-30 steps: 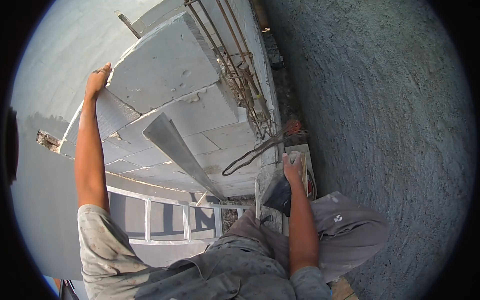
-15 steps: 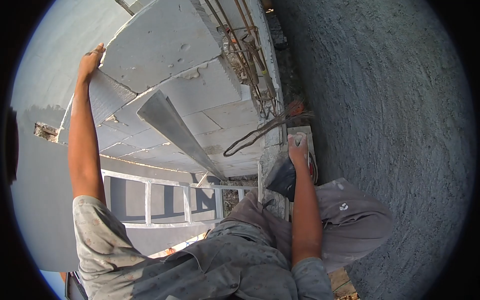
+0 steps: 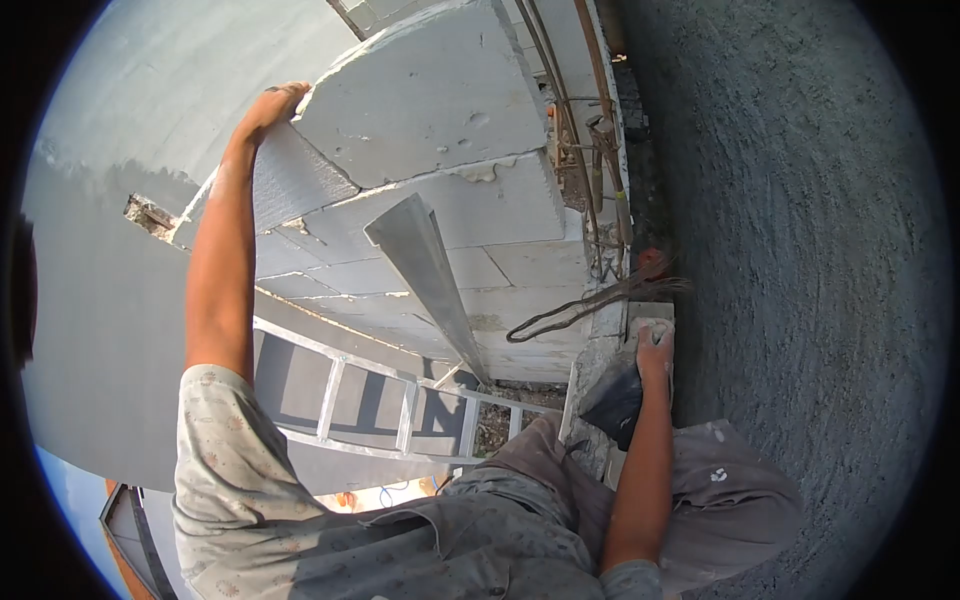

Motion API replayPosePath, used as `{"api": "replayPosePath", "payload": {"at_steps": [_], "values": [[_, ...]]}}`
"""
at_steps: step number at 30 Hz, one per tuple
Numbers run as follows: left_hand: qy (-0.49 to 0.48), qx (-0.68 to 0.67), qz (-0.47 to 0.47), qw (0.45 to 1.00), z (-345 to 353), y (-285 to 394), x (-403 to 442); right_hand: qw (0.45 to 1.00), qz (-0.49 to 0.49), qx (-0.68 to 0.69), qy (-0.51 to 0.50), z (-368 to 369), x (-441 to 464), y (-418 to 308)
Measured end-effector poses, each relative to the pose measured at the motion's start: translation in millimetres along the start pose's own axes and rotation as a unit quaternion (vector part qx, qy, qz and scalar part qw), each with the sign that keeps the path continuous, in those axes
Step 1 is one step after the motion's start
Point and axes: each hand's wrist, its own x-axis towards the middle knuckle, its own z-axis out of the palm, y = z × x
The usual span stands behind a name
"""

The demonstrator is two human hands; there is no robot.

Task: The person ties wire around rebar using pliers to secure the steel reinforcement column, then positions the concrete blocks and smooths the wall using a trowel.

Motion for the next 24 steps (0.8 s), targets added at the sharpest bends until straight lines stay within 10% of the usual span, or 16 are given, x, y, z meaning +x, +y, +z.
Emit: {"api": "replayPosePath", "payload": {"at_steps": [2,7,10,12,15,19,24], "values": [[-0.048,0.137,0.101,0.984,-3.2,-10.2,6.5,1.000,0.008,-0.011,0.000,-1.5,-1.1,-4.9],[-0.130,-0.149,-0.288,0.937,-28.9,61.6,-7.4,1.000,-0.017,0.006,0.008,1.0,8.5,14.1],[-0.099,-0.121,-0.313,0.937,-10.2,42.5,17.5,0.999,0.008,0.034,0.006,0.4,1.1,3.6],[-0.151,0.048,-0.134,0.978,-16.9,46.7,8.7,1.000,-0.001,0.020,-0.001,0.1,6.1,8.2],[-0.234,0.075,-0.109,0.963,-22.8,39.4,22.0,1.000,-0.022,0.010,-0.002,2.2,15.4,24.5],[-0.155,-0.072,-0.307,0.936,6.1,-3.2,60.7,0.999,-0.050,0.002,0.008,3.4,18.9,33.2],[-0.202,0.156,-0.178,0.951,6.8,4.3,58.6,0.999,-0.045,0.021,-0.011,-0.5,14.3,25.3]]}}
